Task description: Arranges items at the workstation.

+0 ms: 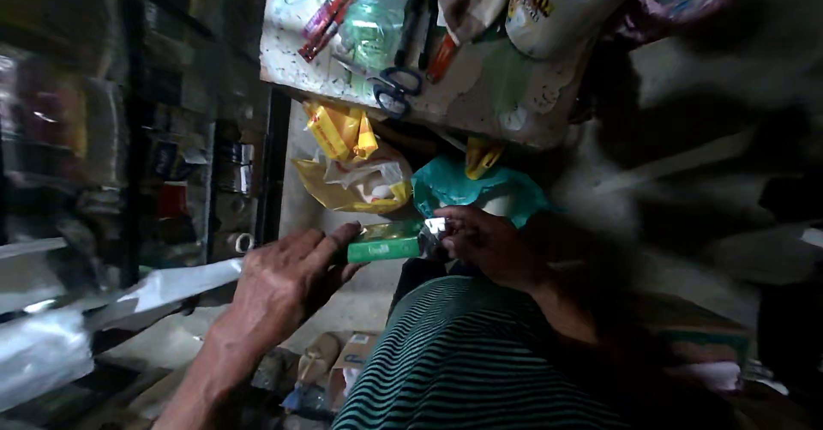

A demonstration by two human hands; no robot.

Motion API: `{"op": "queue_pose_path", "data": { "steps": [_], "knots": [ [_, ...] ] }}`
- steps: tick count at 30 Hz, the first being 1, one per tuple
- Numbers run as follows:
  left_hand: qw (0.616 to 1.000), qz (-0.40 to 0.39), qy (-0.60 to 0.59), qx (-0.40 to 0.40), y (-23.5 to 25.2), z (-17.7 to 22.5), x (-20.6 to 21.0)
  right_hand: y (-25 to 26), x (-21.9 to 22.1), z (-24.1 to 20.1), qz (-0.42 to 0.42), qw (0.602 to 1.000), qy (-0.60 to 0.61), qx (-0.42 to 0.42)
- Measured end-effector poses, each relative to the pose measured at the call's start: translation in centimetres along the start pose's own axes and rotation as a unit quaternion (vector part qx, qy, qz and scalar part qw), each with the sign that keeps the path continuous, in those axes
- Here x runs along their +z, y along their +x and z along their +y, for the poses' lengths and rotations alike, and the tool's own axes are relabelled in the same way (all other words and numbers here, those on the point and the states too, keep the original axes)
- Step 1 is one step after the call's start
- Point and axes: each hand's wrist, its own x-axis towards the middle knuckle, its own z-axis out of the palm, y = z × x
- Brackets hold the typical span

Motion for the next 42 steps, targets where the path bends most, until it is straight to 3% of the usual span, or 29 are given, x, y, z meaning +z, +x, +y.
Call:
{"op": "queue_pose_path", "data": {
  "steps": [9, 16, 24, 32, 42],
  "knots": [
    [0.996, 0.026, -0.083, -0.018, -1.0, -1.1, 1.0, 1.0, 2.8, -1.6, 0.041, 0.983, 0.105, -0.142],
    [0.976, 0.037, -0.214, -0.033, -2.0, -1.7, 2.6, 0.9, 2.4, -1.8, 0.062, 0.966, 0.108, -0.228],
    [0.95, 0.085, -0.299, -0.04, -2.2, -0.1, 4.6, 0.3, 3.4, -1.6, 0.1, 0.953, 0.205, -0.2],
    [0.942, 0.107, -0.31, -0.068, -2.8, 0.1, 5.7, 1.0, 4.0, -1.5, 0.134, 0.952, 0.151, -0.23],
    [0.927, 0.093, -0.345, -0.112, -2.4, 1.3, 7.1, 1.3, 5.3, -2.0, 0.166, 0.96, 0.149, -0.169]
  ]
}}
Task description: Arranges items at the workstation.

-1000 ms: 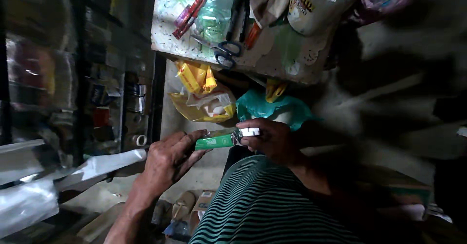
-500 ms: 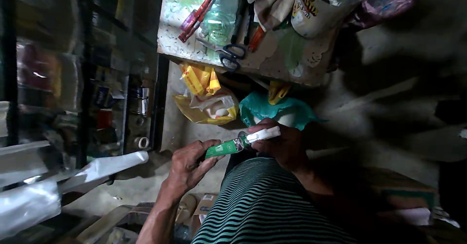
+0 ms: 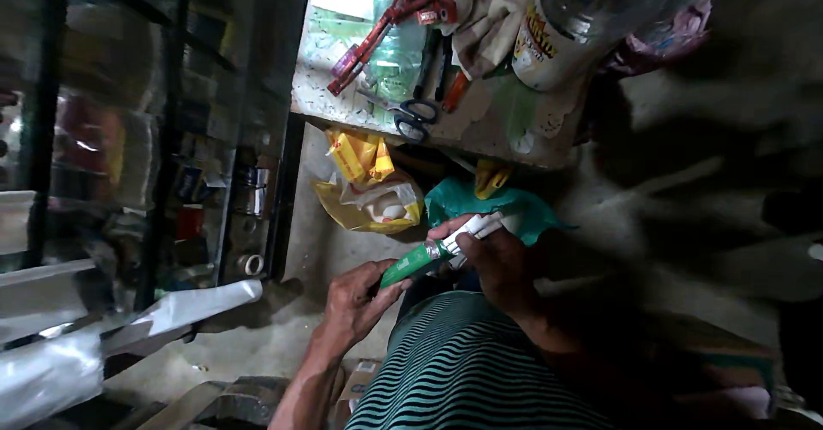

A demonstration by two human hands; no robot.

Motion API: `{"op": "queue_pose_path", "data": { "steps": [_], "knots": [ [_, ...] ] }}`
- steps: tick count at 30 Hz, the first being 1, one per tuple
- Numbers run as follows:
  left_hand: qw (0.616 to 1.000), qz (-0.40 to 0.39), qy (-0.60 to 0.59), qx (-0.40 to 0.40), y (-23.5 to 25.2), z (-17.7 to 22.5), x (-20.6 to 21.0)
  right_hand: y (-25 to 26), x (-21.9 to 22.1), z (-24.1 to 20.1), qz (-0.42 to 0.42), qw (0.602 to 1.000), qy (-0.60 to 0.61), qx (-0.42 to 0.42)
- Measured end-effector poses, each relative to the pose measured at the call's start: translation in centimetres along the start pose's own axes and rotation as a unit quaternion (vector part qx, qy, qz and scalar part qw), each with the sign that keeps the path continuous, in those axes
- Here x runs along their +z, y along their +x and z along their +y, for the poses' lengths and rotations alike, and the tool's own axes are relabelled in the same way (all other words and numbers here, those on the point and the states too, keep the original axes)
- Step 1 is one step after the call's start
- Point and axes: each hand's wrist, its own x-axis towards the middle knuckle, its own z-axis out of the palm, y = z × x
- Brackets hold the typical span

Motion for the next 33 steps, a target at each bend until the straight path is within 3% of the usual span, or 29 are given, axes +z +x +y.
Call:
{"op": "queue_pose_path", "data": {
  "steps": [5, 11, 15, 20, 25, 29, 33],
  "knots": [
    [0.998, -0.003, -0.065, -0.018, 0.7, -0.3, 2.6, 0.7, -0.2, -0.3, 0.054, 0.998, 0.02, -0.014],
    [0.99, 0.006, -0.141, 0.005, 4.9, 0.2, 6.2, 2.2, -6.4, -4.8, 0.171, 0.968, 0.183, -0.033],
    [0.99, 0.013, -0.13, 0.046, 10.0, 3.5, 8.2, 2.6, -10.7, -6.9, 0.143, 0.969, 0.201, 0.001],
    [0.988, 0.027, -0.136, 0.072, 13.6, 5.9, 13.1, 3.2, -15.4, -8.6, 0.099, 0.991, 0.071, 0.061],
    [0.98, 0.037, -0.181, 0.075, 16.2, 8.1, 17.2, 6.3, -20.3, -11.4, -0.015, 0.989, -0.132, 0.061],
    [0.98, 0.089, -0.171, 0.051, 18.0, 9.9, 18.9, 9.7, -23.4, -14.4, -0.072, 0.969, -0.234, -0.039],
    [0.962, 0.156, -0.189, -0.12, 17.5, 8.6, 19.8, 16.0, -24.6, -18.4, -0.027, 0.935, -0.312, -0.168]
  ]
}}
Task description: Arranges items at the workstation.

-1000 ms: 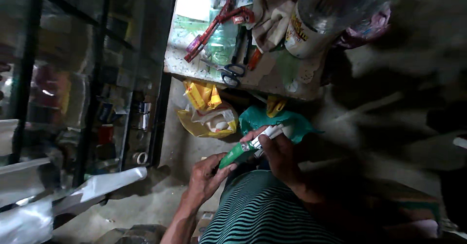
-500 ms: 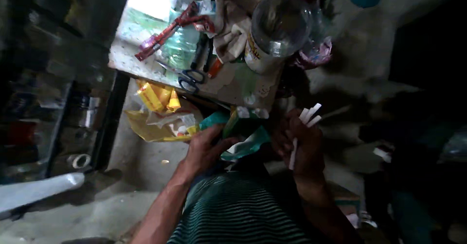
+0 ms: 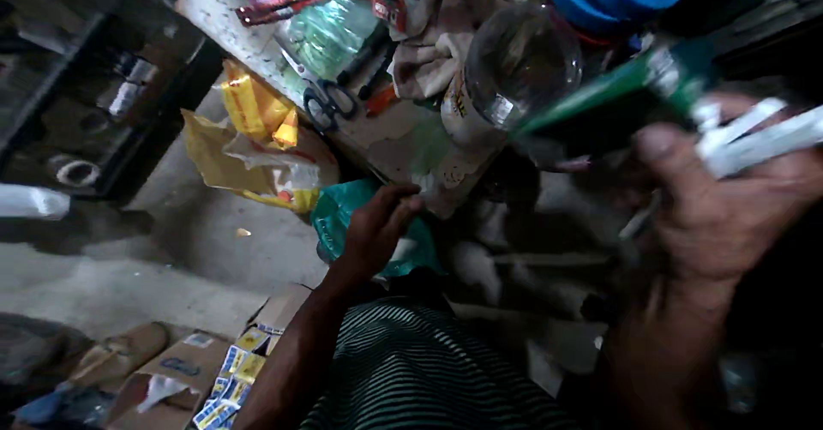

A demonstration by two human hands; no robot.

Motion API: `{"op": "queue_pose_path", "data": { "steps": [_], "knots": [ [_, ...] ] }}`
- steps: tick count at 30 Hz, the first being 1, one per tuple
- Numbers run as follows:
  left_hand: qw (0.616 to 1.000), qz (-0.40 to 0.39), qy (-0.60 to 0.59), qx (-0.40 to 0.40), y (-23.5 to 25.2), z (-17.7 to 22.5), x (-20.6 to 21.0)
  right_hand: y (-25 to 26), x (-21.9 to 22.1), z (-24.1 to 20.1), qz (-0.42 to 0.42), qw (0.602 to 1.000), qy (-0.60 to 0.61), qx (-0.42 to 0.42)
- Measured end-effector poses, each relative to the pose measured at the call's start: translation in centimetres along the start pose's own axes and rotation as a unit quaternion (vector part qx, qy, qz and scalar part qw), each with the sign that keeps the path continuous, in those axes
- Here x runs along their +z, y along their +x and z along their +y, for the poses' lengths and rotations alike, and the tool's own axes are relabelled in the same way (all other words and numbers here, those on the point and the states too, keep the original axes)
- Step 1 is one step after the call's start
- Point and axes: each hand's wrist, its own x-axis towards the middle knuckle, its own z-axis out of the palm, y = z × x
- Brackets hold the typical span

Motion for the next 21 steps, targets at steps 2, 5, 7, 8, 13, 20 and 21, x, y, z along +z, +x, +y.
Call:
{"op": "queue_pose_path", "data": {
  "steps": [2, 5, 7, 8, 13, 20, 21],
  "knots": [
    [0.995, 0.018, -0.019, -0.094, -1.0, -3.2, -0.2, 3.2, 0.0, 1.3, 0.03, 0.999, 0.015, 0.005],
    [0.973, -0.041, 0.011, -0.226, -3.5, -7.4, -0.7, 6.2, 1.9, 3.9, 0.034, 0.994, 0.072, 0.079],
    [0.948, -0.106, 0.007, -0.3, -5.7, -9.3, -0.8, 6.2, 2.8, 5.5, 0.035, 0.99, 0.064, 0.118],
    [0.937, -0.131, -0.002, -0.324, -6.5, -10.0, -0.8, 5.4, 2.9, 5.9, 0.042, 0.988, 0.076, 0.125],
    [0.907, -0.24, -0.032, -0.344, -7.5, -10.2, 1.7, -4.0, 2.8, 7.1, 0.1, 0.954, 0.177, 0.218],
    [0.914, -0.284, -0.036, -0.288, -3.8, -7.1, 10.5, -23.2, 0.3, 12.9, 0.078, 0.736, 0.377, 0.557],
    [0.916, -0.276, -0.042, -0.288, -3.2, -6.7, 12.6, -24.3, -1.7, 13.3, 0.085, 0.712, 0.402, 0.569]
  ]
}}
